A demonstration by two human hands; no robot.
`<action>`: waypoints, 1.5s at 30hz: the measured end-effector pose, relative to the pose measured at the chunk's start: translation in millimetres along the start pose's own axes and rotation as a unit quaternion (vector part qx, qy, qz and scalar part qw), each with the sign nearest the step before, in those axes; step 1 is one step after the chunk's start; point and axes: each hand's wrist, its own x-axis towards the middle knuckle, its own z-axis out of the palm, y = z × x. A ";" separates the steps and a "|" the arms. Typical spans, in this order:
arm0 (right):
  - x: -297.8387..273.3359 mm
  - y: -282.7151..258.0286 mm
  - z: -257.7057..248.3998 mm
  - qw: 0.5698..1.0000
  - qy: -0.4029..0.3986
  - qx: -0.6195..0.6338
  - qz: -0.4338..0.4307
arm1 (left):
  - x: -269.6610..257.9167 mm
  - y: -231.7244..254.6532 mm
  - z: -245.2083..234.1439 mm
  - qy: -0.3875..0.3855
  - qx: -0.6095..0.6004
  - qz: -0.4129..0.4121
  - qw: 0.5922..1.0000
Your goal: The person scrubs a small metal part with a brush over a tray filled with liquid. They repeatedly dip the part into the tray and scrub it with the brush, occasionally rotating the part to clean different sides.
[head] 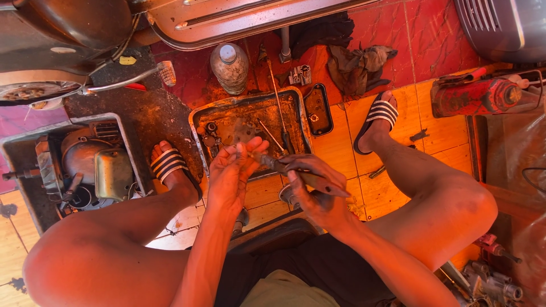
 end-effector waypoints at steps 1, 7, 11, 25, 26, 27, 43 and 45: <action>-0.2 3.3 1.2 0.999 0.028 -0.001 -0.039 | -0.4 0.4 0.6 -0.003 -0.002 -0.002 1.000; -2.6 3.1 5.2 0.997 0.049 -0.009 -0.060 | -3.7 1.4 4.0 0.007 -0.022 -0.010 1.000; -4.9 10.8 10.2 0.993 0.066 0.008 -0.102 | -0.4 -2.8 3.4 0.006 -0.039 -0.016 0.999; -5.1 15.9 10.8 0.997 0.024 -0.004 -0.076 | 4.1 -7.6 -10.4 0.056 -0.017 0.001 0.998; -4.2 17.1 12.0 0.990 0.027 -0.017 -0.140 | 6.2 -9.3 -10.8 0.084 -0.007 0.000 0.996; -4.0 17.3 13.6 0.989 0.028 -0.019 -0.141 | 4.3 -7.2 -9.8 0.082 -0.007 -0.001 0.997; -21.0 96.5 61.5 0.979 -0.059 -0.065 -0.183 | 78.0 -53.6 -97.5 0.134 0.060 0.127 0.981; -42.2 134.3 70.1 0.974 -0.075 -0.085 -0.194 | 92.0 -66.3 -120.4 0.159 0.068 0.123 0.977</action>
